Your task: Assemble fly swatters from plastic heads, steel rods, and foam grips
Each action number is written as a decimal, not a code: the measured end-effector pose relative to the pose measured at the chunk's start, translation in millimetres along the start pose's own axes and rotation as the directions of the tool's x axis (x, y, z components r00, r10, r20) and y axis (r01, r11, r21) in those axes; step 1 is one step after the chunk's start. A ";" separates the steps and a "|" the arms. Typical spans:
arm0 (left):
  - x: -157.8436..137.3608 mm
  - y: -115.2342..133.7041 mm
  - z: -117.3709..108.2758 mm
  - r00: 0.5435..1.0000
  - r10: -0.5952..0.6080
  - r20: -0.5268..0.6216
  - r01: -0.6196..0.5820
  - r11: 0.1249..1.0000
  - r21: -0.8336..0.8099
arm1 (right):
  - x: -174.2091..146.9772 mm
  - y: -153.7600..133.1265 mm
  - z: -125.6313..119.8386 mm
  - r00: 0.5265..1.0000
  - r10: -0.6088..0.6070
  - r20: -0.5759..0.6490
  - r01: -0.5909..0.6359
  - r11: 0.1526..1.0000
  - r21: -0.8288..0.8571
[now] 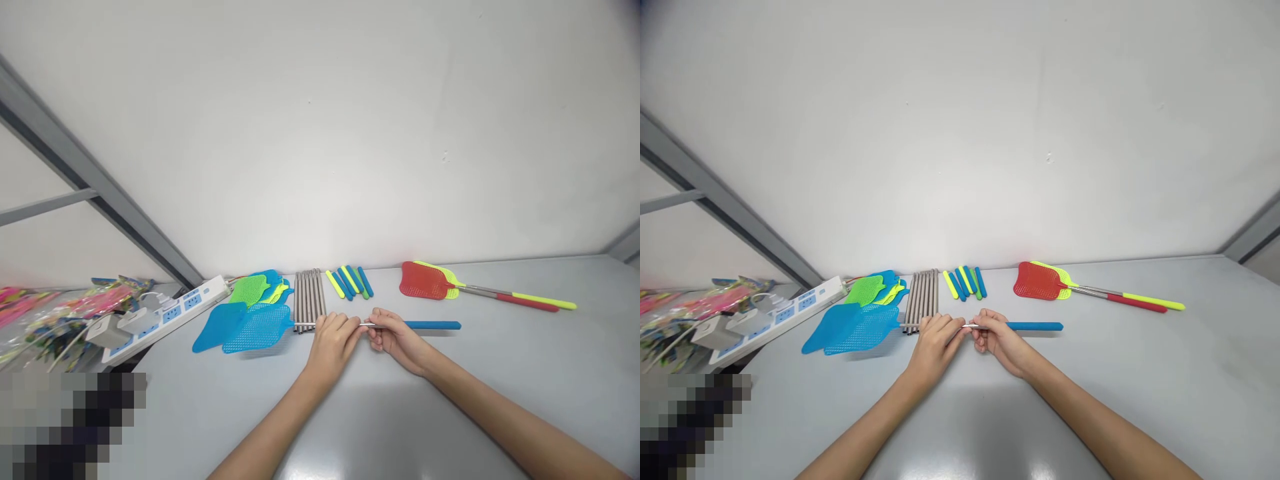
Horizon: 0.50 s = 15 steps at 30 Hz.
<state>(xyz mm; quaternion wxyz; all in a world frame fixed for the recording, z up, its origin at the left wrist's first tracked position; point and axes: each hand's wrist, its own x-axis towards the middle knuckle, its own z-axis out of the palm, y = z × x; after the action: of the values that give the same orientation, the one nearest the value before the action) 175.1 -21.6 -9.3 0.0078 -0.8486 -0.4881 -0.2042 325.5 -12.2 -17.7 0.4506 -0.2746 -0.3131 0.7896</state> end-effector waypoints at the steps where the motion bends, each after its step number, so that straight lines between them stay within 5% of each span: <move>1: -0.4 -0.7 0.1 1.000 -0.006 -0.007 0.006 1.000 -0.005 | 0.3 -0.5 0.1 1.000 0.008 0.001 -0.008 1.000 -0.004; 15: -4.6 -2.8 1.2 0.996 -0.062 -0.058 0.062 0.998 -0.001 | -3.3 0.8 3.1 0.999 -0.041 0.029 0.046 0.975 -0.218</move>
<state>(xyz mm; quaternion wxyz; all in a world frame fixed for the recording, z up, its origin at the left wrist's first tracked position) 171.2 -23.7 -12.6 0.0162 -0.8267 -0.5138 -0.2287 324.3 -16.1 -15.8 0.4310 -0.3059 -0.4095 0.7436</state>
